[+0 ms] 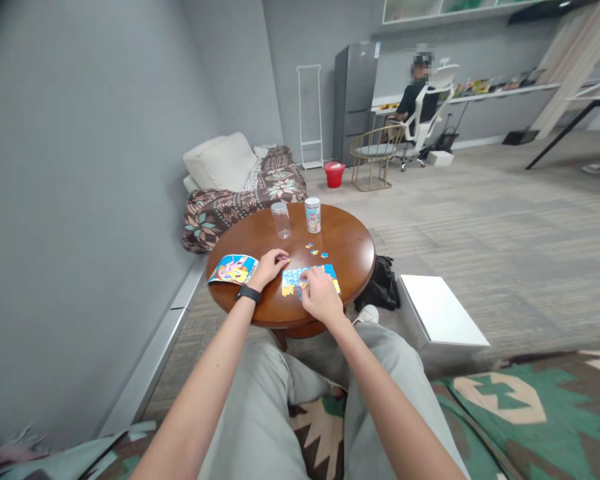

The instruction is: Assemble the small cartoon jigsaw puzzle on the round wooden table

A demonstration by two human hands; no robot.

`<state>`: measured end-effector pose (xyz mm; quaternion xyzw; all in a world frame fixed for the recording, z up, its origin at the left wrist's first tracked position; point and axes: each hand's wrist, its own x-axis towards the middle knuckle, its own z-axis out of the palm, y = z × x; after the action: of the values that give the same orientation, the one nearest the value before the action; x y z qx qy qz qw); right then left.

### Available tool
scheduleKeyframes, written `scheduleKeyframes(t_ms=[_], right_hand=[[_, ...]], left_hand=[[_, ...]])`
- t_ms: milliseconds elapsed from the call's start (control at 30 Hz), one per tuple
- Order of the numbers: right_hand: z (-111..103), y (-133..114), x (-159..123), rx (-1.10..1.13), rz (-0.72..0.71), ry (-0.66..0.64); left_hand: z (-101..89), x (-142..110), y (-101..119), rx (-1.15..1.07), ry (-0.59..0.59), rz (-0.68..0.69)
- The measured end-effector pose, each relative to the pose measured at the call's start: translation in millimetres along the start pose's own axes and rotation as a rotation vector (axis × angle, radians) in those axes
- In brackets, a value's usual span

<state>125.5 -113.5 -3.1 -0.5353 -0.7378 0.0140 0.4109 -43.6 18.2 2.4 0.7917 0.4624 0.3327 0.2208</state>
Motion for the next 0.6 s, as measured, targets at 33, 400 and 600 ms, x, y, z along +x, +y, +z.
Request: scheduleKeyframes(t_ms=[33, 400, 600], right_hand=[[0, 0, 0, -0.008, -0.002, 0.000], [10, 6, 0, -0.019, -0.011, 0.043], [11, 6, 0, -0.017, 0.005, 0.048]], left_hand=[[-1.4, 1, 2, 0.016, -0.019, -0.040], [-21.6, -30, 24, 0.084, 0.011, -0.208], [-15.2, -43, 31, -0.098, 0.060, -0.186]])
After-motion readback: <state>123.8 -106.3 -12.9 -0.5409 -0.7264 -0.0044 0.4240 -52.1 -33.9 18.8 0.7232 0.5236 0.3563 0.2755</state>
